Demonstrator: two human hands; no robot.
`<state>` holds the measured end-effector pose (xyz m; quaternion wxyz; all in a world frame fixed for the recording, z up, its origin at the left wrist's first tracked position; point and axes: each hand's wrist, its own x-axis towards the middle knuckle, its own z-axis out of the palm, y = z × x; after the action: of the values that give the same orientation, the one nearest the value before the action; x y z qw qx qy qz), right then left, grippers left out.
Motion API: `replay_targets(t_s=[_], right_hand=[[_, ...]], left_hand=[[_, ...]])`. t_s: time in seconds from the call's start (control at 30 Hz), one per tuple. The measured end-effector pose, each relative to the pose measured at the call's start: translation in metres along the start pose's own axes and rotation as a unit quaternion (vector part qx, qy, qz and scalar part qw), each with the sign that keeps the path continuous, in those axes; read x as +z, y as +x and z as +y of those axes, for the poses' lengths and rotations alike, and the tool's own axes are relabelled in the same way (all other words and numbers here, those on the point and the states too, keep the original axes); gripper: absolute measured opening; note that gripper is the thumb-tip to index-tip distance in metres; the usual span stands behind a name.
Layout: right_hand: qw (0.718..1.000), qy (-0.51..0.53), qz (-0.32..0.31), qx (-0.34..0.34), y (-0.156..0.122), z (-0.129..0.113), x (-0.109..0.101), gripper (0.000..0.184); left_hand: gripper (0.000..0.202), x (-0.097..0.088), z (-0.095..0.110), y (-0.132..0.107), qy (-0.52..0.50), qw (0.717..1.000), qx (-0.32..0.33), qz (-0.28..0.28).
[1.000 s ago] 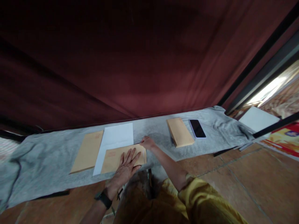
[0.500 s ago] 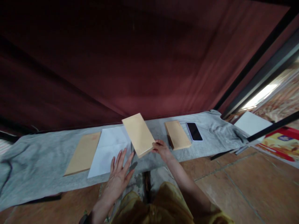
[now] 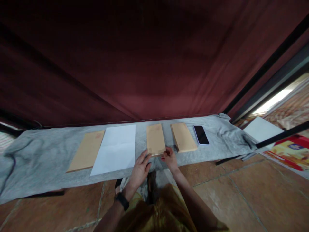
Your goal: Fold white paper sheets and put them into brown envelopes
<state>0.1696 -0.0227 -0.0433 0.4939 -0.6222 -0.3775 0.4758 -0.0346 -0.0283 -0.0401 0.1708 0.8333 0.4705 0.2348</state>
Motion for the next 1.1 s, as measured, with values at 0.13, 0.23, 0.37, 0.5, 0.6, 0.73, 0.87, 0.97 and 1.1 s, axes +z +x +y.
replay_targets(t_s=[0.13,0.23,0.37,0.5,0.6,0.73,0.87,0.97,1.1], right_hand=[[0.991,-0.101,0.025,-0.082,-0.015,0.000,-0.016,0.030],[0.944,-0.252,-0.006,-0.215,-0.023,0.001,-0.025,0.028],[0.874,-0.389,-0.043,-0.289,-0.024,0.002,-0.029,0.029],[0.836,-0.464,-0.061,-0.285,-0.019,-0.002,-0.030,0.023],[0.826,-0.481,-0.070,-0.286,-0.017,-0.006,-0.030,0.020],[0.818,-0.491,-0.061,-0.294,-0.016,-0.009,-0.031,0.018],[0.816,-0.486,-0.047,-0.308,-0.012,-0.005,-0.030,0.022],[0.831,-0.463,-0.035,-0.306,-0.008,-0.001,-0.030,0.017],[0.856,-0.420,-0.030,-0.301,-0.004,0.004,-0.030,0.017]], left_hand=[[0.040,0.002,0.001,0.004,0.023,1.000,-0.008,0.004],[0.037,0.000,0.004,0.006,0.049,0.999,-0.014,-0.004],[0.036,-0.002,0.008,0.012,0.087,0.996,-0.002,-0.027],[0.035,-0.003,0.012,0.020,0.097,0.994,-0.002,-0.049],[0.034,-0.003,0.014,0.023,0.084,0.995,-0.013,-0.046],[0.030,0.000,0.014,0.024,0.100,0.995,-0.010,-0.026],[0.026,0.003,0.015,0.024,0.131,0.991,-0.002,-0.006],[0.023,0.004,0.017,0.025,0.148,0.989,-0.005,-0.002],[0.023,0.001,0.021,0.026,0.181,0.983,-0.001,-0.012]])
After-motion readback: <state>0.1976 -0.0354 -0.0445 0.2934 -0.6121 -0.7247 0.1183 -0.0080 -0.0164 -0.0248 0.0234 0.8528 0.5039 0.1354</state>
